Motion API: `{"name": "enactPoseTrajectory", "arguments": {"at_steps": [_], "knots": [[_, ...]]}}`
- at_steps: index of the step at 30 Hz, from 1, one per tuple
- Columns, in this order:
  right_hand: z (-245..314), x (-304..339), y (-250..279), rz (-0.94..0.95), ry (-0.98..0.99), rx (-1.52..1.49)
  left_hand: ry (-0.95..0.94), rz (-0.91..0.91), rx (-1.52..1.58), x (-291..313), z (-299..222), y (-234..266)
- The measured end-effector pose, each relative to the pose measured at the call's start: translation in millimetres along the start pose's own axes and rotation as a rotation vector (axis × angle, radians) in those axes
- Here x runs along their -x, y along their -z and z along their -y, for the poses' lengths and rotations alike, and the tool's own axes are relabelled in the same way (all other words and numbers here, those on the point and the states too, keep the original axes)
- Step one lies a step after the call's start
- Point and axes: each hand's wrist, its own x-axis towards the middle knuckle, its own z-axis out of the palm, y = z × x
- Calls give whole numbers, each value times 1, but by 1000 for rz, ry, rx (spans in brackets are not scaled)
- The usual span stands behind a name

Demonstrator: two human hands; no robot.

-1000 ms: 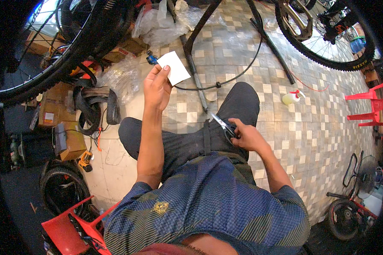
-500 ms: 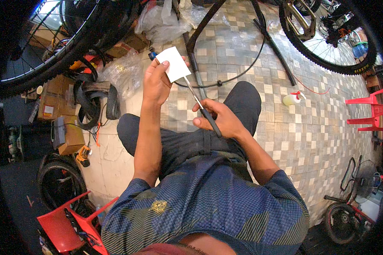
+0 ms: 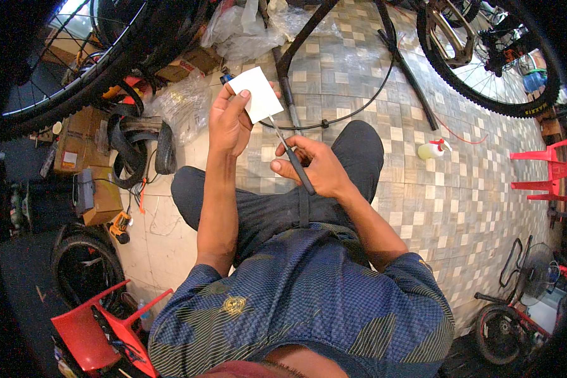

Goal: The person cuts a piece of white tape with scissors and applies it to the bicycle frame. They repeat this process, cutting and applying multiple pieces of tape to the frame.

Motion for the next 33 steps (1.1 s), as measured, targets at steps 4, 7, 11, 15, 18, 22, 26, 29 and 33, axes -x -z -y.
{"name": "enactPoseTrajectory", "arguments": {"at_steps": [4,7,11,15,18,22,26,29,33], "knots": [[3,-1,2,2,24,50,-16,-19,-7,-1,0,-2],[0,-3,2,6,26,51,-33,4,11,-2,1,-1],[-1,-3,1,-6,22,34,-15,-14,14,-3,3,1],[-3,-4,3,-10,11,54,-14,-2,-7,-2,4,2],[0,-4,1,-16,14,62,-20,-1,-4,-2,4,3],[1,-2,-2,-23,8,62,-27,4,1,-1,5,4],[-1,-1,-4,-21,33,52,-34,-4,12,0,5,5],[-2,-1,-4,-22,29,41,-30,-6,19,0,5,5],[0,0,-4,-30,24,59,-23,-1,12,1,5,3]]}}
